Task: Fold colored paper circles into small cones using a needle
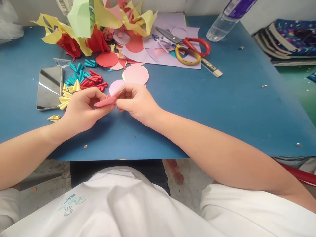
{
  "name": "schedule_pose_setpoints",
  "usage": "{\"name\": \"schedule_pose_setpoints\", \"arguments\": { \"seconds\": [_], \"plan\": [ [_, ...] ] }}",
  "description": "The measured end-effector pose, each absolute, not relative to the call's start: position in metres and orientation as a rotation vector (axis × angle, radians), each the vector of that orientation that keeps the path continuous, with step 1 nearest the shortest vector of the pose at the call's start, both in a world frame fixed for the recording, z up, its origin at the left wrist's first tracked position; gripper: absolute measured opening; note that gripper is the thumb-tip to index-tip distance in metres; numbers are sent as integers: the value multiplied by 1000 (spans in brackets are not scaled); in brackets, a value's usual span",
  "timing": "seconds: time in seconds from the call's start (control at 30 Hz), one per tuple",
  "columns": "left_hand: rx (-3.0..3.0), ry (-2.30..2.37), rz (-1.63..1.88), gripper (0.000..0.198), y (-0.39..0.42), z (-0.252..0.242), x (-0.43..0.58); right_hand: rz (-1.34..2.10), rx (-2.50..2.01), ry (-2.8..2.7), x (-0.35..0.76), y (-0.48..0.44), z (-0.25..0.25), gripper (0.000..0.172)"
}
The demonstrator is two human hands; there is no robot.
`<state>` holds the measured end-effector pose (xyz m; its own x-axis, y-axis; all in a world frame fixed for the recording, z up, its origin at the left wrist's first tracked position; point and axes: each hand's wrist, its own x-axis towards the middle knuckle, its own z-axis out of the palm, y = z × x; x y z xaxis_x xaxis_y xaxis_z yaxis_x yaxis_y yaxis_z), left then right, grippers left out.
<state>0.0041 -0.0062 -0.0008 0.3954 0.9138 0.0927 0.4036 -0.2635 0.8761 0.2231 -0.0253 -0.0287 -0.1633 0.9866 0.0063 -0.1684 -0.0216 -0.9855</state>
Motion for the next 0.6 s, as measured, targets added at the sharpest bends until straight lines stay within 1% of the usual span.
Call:
{"name": "schedule_pose_setpoints", "arguments": {
  "seconds": [0.13,0.23,0.43,0.6],
  "plan": [
    [1835,1202,779,33,-7,5,4,1431,-974,-1198,224,-24,-30,42],
    [1855,1220,754,36,-8,5,4,1425,-938,-1203,225,-23,-34,46],
    [1863,1218,737,38,-8,0,3,1430,-916,-1198,225,-24,-32,42],
    [1820,1175,771,35,-8,-1,4,1424,-915,-1198,224,-25,-31,38]
  ]
}}
